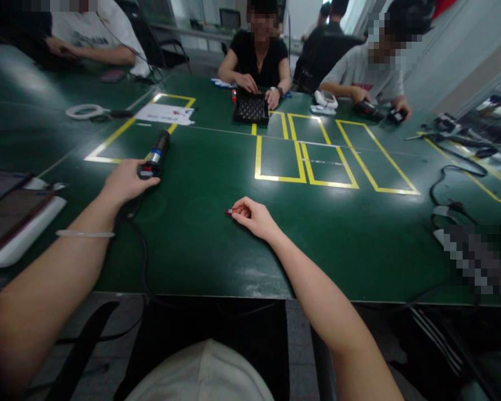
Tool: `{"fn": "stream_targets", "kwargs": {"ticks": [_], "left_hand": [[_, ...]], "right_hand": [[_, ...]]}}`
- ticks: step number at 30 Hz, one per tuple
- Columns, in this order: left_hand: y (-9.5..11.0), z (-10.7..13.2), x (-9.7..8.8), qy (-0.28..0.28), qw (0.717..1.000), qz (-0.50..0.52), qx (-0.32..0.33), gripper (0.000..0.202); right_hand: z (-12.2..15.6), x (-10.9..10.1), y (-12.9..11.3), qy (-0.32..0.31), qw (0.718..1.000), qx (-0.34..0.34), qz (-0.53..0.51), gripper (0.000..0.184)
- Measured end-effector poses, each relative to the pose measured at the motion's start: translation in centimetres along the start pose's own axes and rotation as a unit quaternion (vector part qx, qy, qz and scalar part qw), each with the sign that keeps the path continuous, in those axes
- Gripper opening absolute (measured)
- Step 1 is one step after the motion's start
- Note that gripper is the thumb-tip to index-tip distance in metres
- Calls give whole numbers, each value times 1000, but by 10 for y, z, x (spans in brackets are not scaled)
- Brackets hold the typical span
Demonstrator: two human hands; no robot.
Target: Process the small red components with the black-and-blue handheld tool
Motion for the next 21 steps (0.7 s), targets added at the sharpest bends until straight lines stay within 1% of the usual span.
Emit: {"fn": "stream_targets", "kwargs": {"ticks": [2, 3, 6, 11, 16, 19, 21], "left_hand": [[20, 5, 5, 6, 998, -21, -50, 75], [31, 8, 8, 7, 998, -29, -59, 74], [61, 15, 17, 6, 999, -37, -38, 71], [106, 27, 33, -19, 999, -39, 19, 73], [151, 47, 45, -42, 994, -40, 93, 68], [172, 58, 50, -56, 989, -17, 138, 62], [182, 65, 53, -62, 985, -3, 162, 58]], "right_hand": [[0, 0, -1, -2, 1000, 0, -1, 22], [0, 0, -1, -4, 1000, -1, 0, 22], [0, 0, -1, -3, 1000, -4, 6, 22], [-1, -1, 1, 20, 1000, -16, 16, 22], [0, -4, 2, 58, 997, -21, 36, 22], [0, -5, 3, 74, 996, -22, 47, 21], [0, -5, 3, 76, 995, -24, 54, 20]]}}
Point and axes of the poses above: each hand's wrist, its own z-axis away from the middle knuckle, its own x-axis out of the palm, y = z × x, the point moved 1 cm from there along -z, towards the middle knuckle, and after that the axes turned 12 degrees about -y, right-handed, at the moved point
